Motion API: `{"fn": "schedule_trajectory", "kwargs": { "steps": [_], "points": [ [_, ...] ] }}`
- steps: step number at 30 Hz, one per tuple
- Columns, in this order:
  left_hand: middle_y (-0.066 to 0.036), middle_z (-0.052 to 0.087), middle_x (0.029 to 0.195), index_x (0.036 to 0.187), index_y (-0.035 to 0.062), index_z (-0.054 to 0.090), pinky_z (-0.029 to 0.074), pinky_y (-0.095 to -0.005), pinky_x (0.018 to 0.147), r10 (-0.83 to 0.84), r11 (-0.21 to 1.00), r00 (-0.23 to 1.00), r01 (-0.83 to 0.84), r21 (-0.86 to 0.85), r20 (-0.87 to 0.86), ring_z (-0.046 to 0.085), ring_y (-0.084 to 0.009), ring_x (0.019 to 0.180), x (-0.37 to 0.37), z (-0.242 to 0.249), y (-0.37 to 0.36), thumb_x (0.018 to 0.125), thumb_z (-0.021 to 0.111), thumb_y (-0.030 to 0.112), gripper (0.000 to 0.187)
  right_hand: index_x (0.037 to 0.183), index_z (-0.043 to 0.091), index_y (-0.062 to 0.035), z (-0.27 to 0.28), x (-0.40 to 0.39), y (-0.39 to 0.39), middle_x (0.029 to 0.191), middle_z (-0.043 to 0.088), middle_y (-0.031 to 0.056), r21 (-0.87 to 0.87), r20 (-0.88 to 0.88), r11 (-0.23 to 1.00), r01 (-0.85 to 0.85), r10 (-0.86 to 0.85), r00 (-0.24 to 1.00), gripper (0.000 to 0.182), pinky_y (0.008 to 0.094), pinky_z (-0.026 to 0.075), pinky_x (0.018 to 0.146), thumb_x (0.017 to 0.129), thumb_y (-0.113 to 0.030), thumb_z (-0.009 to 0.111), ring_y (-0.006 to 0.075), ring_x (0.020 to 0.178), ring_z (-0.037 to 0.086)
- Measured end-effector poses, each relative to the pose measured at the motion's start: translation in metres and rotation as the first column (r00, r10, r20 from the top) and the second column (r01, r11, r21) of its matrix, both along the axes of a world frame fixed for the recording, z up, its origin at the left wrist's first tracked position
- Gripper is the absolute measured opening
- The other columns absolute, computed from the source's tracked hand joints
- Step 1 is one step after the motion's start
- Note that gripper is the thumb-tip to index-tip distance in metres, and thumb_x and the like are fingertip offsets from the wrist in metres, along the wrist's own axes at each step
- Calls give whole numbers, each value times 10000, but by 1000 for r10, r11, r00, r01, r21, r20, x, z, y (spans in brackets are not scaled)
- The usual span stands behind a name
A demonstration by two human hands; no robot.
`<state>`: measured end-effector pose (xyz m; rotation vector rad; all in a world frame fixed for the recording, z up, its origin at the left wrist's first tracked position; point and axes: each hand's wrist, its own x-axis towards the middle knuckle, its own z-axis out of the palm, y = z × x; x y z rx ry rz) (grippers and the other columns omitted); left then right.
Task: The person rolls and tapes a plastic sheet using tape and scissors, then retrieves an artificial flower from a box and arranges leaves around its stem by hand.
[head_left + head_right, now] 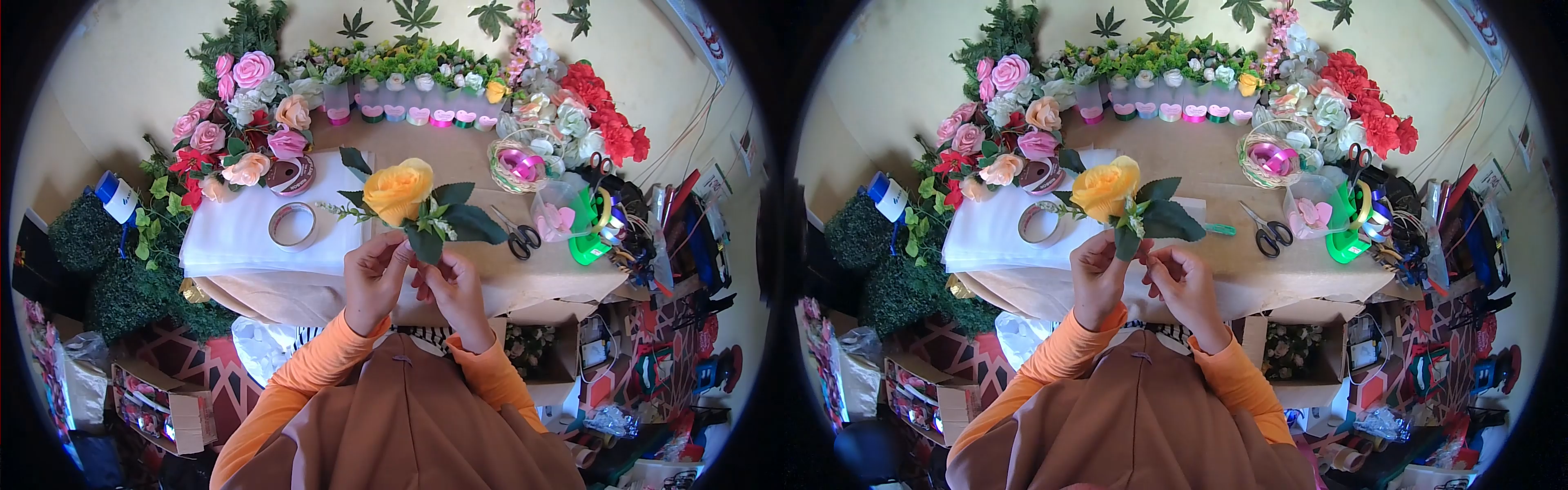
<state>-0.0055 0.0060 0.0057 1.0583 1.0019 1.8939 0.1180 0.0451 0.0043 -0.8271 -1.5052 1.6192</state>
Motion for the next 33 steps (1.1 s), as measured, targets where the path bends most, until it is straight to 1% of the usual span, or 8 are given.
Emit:
{"fn": "schedule_trajectory", "kwargs": {
  "steps": [10,16,18,19,24,26,29,33],
  "points": [
    [-54,621,737,894,-70,605,464,-207,556,116,992,982,-107,68,-151,582,-83,642,6,8,-3,841,552,-30,84,872,569,-8,-5,1,2,636,588,37,-25,-14,1000,16,-16,1000,114,191,421,438,883,-115,530,72,498,545],
    [-119,632,747,874,-16,622,470,-253,527,222,973,816,-219,70,-533,631,-216,617,5,-20,-5,739,626,-40,137,875,560,-21,-65,10,16,708,592,47,50,20,998,47,-48,999,94,215,445,479,885,-107,525,99,578,566],
    [-149,631,822,897,2,623,495,-293,560,147,985,819,-170,10,-555,628,-285,671,9,-28,-7,668,629,-57,237,959,555,-35,-73,15,14,742,581,49,-180,-300,967,-180,120,946,126,222,449,498,872,-126,554,107,607,563],
    [-146,627,862,865,9,610,511,-323,603,195,981,795,-154,119,-574,626,-297,724,10,-28,-5,643,609,-68,235,1044,522,-52,-78,12,9,758,569,49,-196,-370,978,-75,-3,929,208,218,444,494,865,-148,568,107,601,554],
    [-153,623,887,892,3,614,517,-333,674,241,965,713,-107,238,-658,622,-322,755,13,-9,-7,629,606,-62,271,1055,491,-70,-70,12,8,808,567,54,-263,-416,963,-54,-62,907,222,219,436,482,877,-186,556,123,615,554],
    [-151,636,890,958,-12,612,516,-302,684,239,971,656,-186,153,-716,641,-247,763,7,-14,-7,693,616,-43,267,1055,489,-68,-74,13,13,778,568,51,-251,-447,931,-266,132,885,231,229,440,482,879,-203,553,132,597,553],
    [-129,649,859,959,-33,606,512,-268,670,85,989,946,-119,-91,-313,635,-159,765,0,4,-5,794,598,1,169,1055,473,-46,-11,8,10,758,585,64,-284,-280,911,-299,219,935,204,246,475,534,909,-187,492,147,613,578],
    [-114,646,855,967,-59,596,521,-257,660,24,999,1000,-24,-46,15,623,-150,756,-16,7,3,862,560,49,155,1088,464,-25,-4,2,5,838,602,85,38,-174,982,-186,189,966,197,242,481,657,898,-74,485,147,733,600]
  ]
}}
